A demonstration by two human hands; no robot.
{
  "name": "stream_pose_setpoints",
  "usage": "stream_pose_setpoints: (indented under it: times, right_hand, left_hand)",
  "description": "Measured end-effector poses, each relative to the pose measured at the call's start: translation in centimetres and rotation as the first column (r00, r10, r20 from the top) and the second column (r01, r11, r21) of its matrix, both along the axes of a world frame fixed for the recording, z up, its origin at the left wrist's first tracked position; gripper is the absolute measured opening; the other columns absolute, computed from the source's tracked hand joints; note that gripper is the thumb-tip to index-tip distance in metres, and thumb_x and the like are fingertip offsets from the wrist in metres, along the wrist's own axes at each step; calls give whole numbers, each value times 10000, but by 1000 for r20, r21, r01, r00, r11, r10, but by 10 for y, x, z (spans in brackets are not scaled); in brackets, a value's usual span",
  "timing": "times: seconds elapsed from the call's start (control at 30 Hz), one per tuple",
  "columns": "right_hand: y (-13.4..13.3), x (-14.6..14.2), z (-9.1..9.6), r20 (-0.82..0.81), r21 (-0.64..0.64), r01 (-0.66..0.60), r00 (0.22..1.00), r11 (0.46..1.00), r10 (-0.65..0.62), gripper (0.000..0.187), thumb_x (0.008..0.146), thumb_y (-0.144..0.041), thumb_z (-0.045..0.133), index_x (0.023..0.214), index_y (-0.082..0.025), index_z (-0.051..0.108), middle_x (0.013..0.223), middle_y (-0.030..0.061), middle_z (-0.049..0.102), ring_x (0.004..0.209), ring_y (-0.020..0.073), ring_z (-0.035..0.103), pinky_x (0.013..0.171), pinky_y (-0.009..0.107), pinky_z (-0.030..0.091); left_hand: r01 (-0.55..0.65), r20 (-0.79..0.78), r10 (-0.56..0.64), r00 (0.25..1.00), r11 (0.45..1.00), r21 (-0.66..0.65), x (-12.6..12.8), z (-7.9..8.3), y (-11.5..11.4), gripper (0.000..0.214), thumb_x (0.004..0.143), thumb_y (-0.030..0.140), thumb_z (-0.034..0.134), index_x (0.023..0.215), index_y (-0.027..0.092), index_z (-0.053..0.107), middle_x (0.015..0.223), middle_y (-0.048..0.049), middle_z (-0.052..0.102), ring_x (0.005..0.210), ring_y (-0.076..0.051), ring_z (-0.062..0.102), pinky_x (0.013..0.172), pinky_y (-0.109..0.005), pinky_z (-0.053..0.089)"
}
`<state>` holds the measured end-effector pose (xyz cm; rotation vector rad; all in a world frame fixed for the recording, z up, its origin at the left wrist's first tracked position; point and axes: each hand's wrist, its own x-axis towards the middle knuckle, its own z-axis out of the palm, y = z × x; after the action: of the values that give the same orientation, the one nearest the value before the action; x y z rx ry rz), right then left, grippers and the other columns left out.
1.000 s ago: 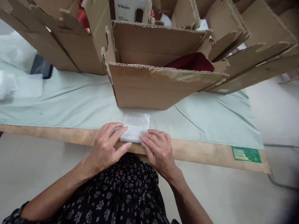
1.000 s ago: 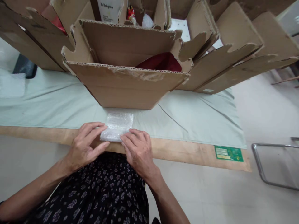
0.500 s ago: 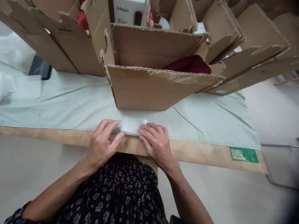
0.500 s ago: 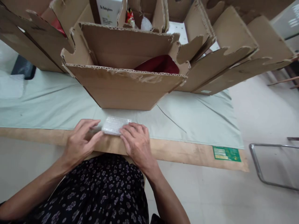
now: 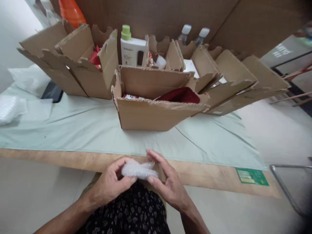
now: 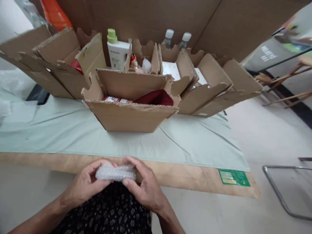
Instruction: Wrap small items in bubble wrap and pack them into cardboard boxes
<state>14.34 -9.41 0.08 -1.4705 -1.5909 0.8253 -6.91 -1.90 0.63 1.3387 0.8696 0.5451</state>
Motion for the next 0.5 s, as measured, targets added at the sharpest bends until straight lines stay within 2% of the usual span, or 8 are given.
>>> stream_pose_setpoints:
  times: [0.1,0.17,0.2,0.27,0.33,0.4,0.43,0.5]
  right_hand:
    - [5,16,14,-98,-46,-143,986,989,138,233,966,-278,657,1187,-252,726,1056,53,792,953,208,752,851,337,612]
    - [9,32,31,-71,37,-160,984,986,162,163,972,-238,649,1095,-272,749,960,25,784,881,189,743,786,306,608]
    - [11,42,42,-40,93,-140,989,986,144,192,972,-222,652,1120,-295,749,978,20,783,897,190,743,780,306,611]
    - [16,66,71,32,229,-67,998,971,61,283,978,-205,655,1207,-351,736,1050,15,779,956,198,743,796,321,620]
    - [25,89,106,130,379,52,986,924,-109,312,981,-208,670,1229,-386,739,1089,11,765,987,199,733,823,336,610]
    - [41,107,142,277,504,115,917,856,-286,250,975,-260,708,1178,-393,767,1083,12,749,965,192,711,821,339,572]
    - [53,113,158,370,540,95,865,836,-337,203,972,-303,722,1143,-393,782,1062,12,744,938,190,697,807,341,548]
    - [82,121,185,575,526,-45,755,849,-316,142,983,-395,703,1088,-388,799,1003,13,744,859,189,665,770,356,507]
  left_hand:
    - [136,-19,-135,991,976,172,0,6,5,152,887,228,673,1032,214,717,974,-35,749,823,-167,688,719,-248,564]
    - [154,2,-168,986,911,383,-4,16,17,317,871,227,706,1187,243,688,1088,-49,754,933,-197,711,797,-280,589]
    - [122,17,-151,988,852,509,-8,23,26,424,865,219,718,1281,256,650,1158,-62,744,1012,-217,710,857,-307,596]
    - [-4,39,-39,999,659,752,-13,43,50,553,866,187,712,1399,257,581,1281,-93,706,1167,-255,671,993,-384,575]
    - [-96,58,109,992,386,918,-14,64,77,547,864,149,705,1393,234,591,1350,-121,673,1282,-298,617,1096,-471,518]
    - [-97,64,224,973,142,985,-7,81,102,522,843,140,736,1349,196,620,1378,-146,662,1345,-344,579,1144,-535,470]
    - [-78,58,253,966,68,995,-1,86,112,498,839,136,747,1321,177,631,1360,-153,673,1349,-353,579,1146,-542,467]
    - [-45,38,258,965,19,999,12,89,123,381,850,108,738,1220,155,658,1256,-137,721,1319,-338,607,1129,-514,487]
